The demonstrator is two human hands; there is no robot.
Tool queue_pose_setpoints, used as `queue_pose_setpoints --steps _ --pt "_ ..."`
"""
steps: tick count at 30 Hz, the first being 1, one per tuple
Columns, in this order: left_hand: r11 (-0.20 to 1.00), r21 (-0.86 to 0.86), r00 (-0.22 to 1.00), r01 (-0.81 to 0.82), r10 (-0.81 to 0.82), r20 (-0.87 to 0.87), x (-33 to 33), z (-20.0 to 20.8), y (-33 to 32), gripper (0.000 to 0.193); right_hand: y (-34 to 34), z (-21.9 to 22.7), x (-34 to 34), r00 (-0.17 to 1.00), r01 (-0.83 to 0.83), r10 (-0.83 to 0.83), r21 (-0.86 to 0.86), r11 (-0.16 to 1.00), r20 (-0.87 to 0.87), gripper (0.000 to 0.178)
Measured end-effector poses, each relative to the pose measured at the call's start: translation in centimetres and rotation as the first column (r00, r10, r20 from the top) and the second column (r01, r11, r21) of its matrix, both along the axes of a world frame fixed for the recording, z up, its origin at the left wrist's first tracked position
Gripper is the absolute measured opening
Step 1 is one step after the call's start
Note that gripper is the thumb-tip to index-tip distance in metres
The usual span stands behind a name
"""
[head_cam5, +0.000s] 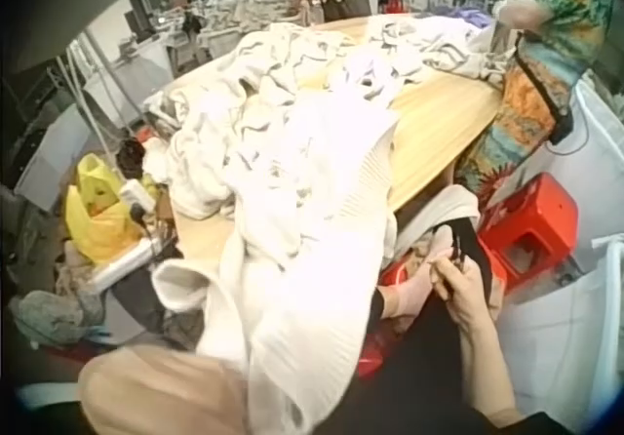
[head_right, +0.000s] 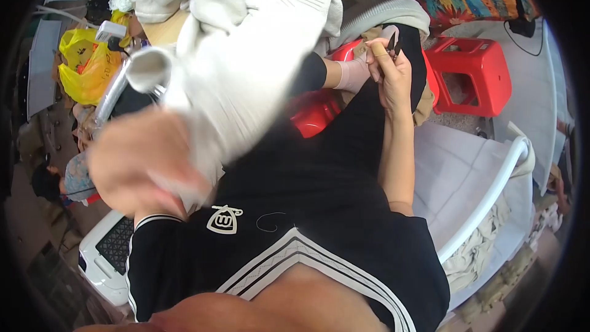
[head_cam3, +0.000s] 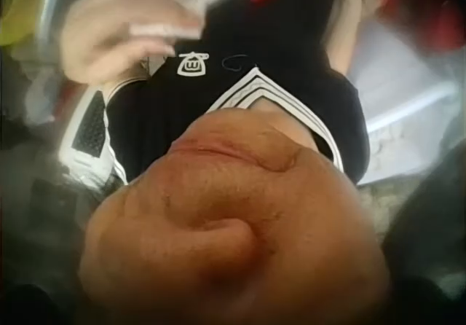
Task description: Trimming loose threads from a knitted sweater near the buttons using a pair of nippers.
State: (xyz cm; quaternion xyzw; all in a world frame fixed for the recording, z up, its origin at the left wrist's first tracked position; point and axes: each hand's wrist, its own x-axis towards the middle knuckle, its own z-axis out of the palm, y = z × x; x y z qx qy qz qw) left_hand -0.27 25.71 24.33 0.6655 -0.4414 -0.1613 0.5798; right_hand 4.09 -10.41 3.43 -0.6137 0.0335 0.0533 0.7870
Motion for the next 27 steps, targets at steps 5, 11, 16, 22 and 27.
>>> queue_pose_setpoints --steps 5,11,16,22,27 --pt "0.935 0.263 0.971 0.237 -0.22 -0.093 0.4 -2.8 0.8 0.051 0.5 0.6 -0.4 1.0 0.006 -0.007 -0.023 1.0 -0.029 0.018" --pt "0.23 0.29 0.28 -0.929 0.949 0.147 4.8 -11.1 7.6 0.046 4.8 3.7 1.3 0.988 -0.118 0.129 -0.12 0.986 0.084 0.045" --pt "0.406 0.576 0.438 -0.709 0.894 -0.092 6.2 -16.1 6.9 0.058 11.1 7.5 4.3 0.9 -0.207 0.39 -0.599 0.773 0.194 0.06" --pt "0.52 0.189 0.345 -0.833 0.755 -0.557 5.1 -18.7 7.2 0.025 11.7 6.6 7.1 0.843 -0.439 0.506 -0.308 0.844 0.182 0.029" --pt "0.287 -0.476 0.513 -0.831 0.068 -0.855 1.1 -13.8 10.8 0.031 4.6 12.7 11.6 0.937 -0.345 0.208 0.661 0.666 0.28 0.018"
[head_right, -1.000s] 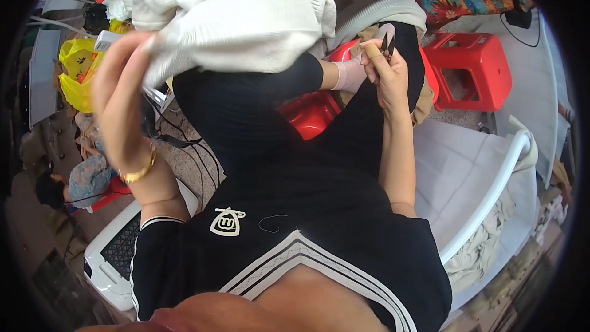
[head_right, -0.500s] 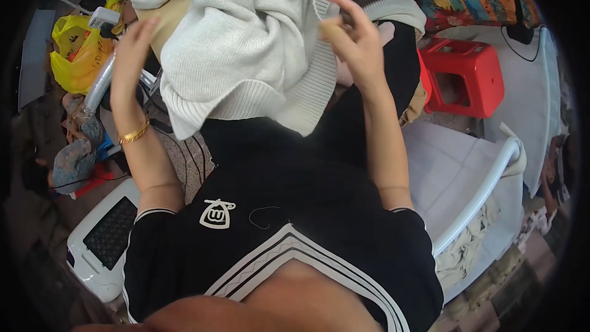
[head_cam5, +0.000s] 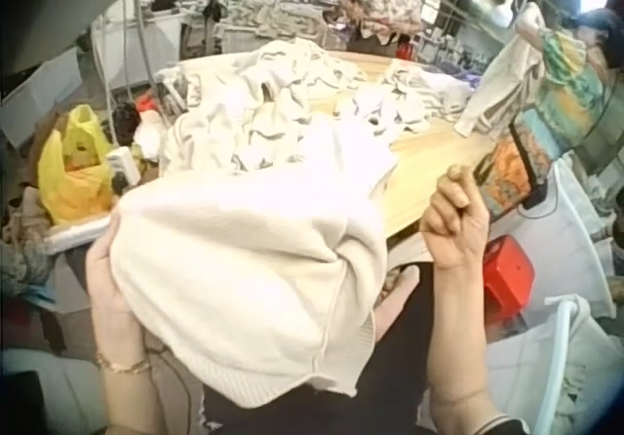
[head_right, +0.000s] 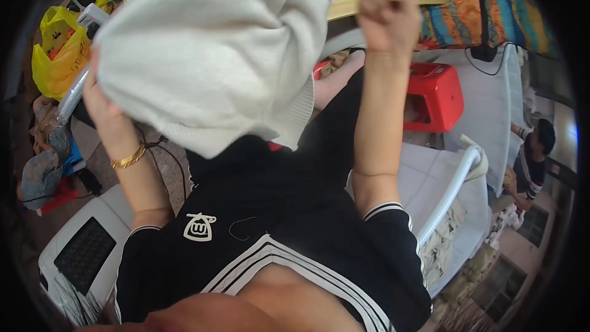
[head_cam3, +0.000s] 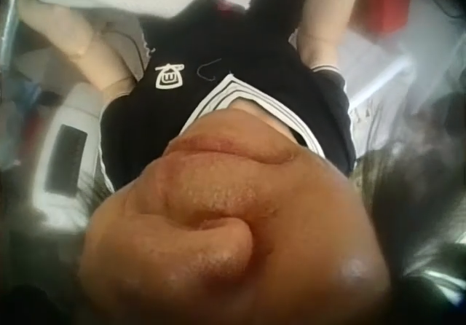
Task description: Trimming loose threads from a knitted sweater near the buttons using a pair of nippers.
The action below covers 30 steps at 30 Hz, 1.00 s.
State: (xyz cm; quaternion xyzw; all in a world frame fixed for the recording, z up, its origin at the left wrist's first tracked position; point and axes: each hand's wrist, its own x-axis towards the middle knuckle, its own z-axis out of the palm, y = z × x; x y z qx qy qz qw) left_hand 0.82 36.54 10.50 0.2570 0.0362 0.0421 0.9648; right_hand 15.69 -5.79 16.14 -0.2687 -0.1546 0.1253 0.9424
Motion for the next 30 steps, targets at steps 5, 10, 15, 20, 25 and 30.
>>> queue_pose_setpoints --steps 5,10,15,20,25,30 --pt "0.978 0.097 0.969 -0.182 0.162 0.187 -3.7 4.3 -4.7 0.045 -3.6 2.5 -0.4 0.975 -0.021 0.041 -0.09 0.996 0.219 0.025" --pt "0.299 0.951 0.86 -0.077 -0.462 0.215 -3.8 8.7 -11.0 0.026 0.7 -0.1 -4.1 0.962 0.218 -0.096 -0.51 0.832 0.256 0.026" --pt "-0.108 0.994 0.596 0.014 -0.797 -0.095 -4.7 4.9 -13.7 0.03 4.9 -0.6 -5.2 0.955 0.284 -0.084 -0.795 0.536 0.285 0.026" --pt "-0.047 0.993 0.668 0.106 -0.736 -0.106 -3.3 6.5 -12.9 0.03 6.9 -2.5 -6.3 0.953 0.289 -0.062 -0.82 0.495 0.298 0.033" --pt "0.281 0.959 0.995 -0.036 -0.081 0.061 3.8 5.7 -10.7 0.019 7.9 -6.5 -7.5 0.971 0.183 0.083 -0.918 0.351 0.226 0.043" --pt "-0.174 0.966 0.976 -0.194 -0.136 0.171 15.3 1.7 -8.4 0.048 8.9 -4.6 -11.4 0.946 -0.07 0.283 -0.756 0.651 0.156 0.014"
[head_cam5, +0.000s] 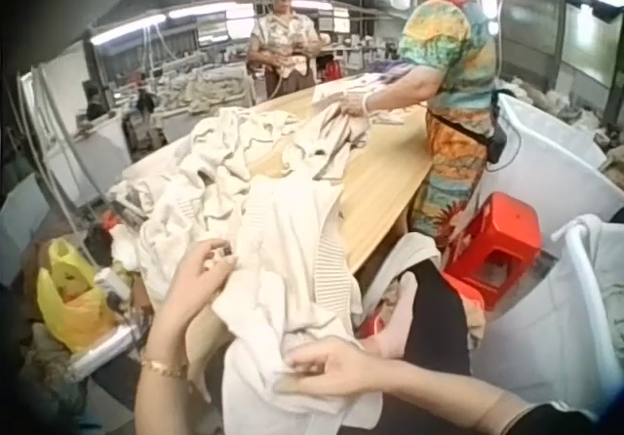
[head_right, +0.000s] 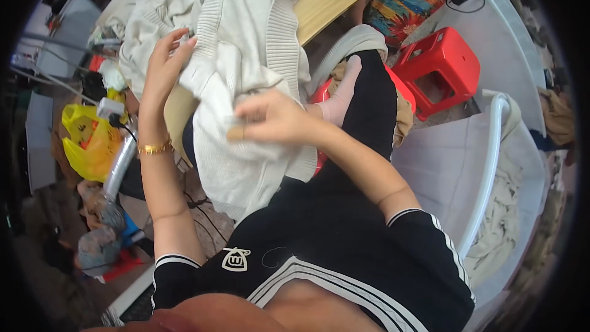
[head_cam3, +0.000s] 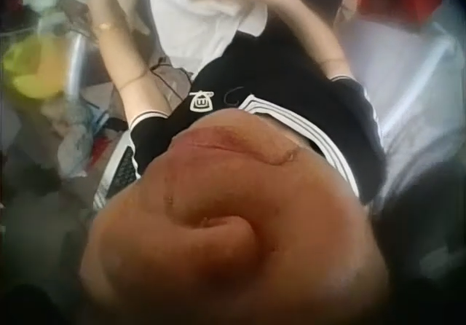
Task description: Trimming loose threads from a knitted sweater near the buttons using a pair of nippers.
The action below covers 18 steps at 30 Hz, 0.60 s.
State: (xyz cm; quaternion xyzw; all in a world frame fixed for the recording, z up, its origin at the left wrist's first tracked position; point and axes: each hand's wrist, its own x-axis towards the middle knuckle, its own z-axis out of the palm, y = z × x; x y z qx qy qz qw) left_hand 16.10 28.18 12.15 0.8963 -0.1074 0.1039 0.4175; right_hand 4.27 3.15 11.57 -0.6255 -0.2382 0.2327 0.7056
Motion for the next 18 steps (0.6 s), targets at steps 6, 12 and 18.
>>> queue_pose_setpoints --steps 6,12,18 --pt "0.987 -0.153 0.962 0.037 -0.077 -0.264 7.8 -0.4 -5.8 0.083 -1.5 2.5 -3.4 0.823 -0.566 0.566 -0.022 0.824 0.044 0.028" --pt "0.935 -0.31 0.985 0.174 -0.172 0.032 6.1 -0.7 -7.3 0.047 -6.4 1.7 -0.4 0.979 0.002 0.035 -0.183 0.983 0.2 0.022" --pt "0.884 0.077 0.857 0.46 -0.465 0.221 -5.2 8.0 -11.1 0.027 -6.8 5.2 6.2 0.78 0.608 -0.594 -0.01 0.794 0.195 0.039"
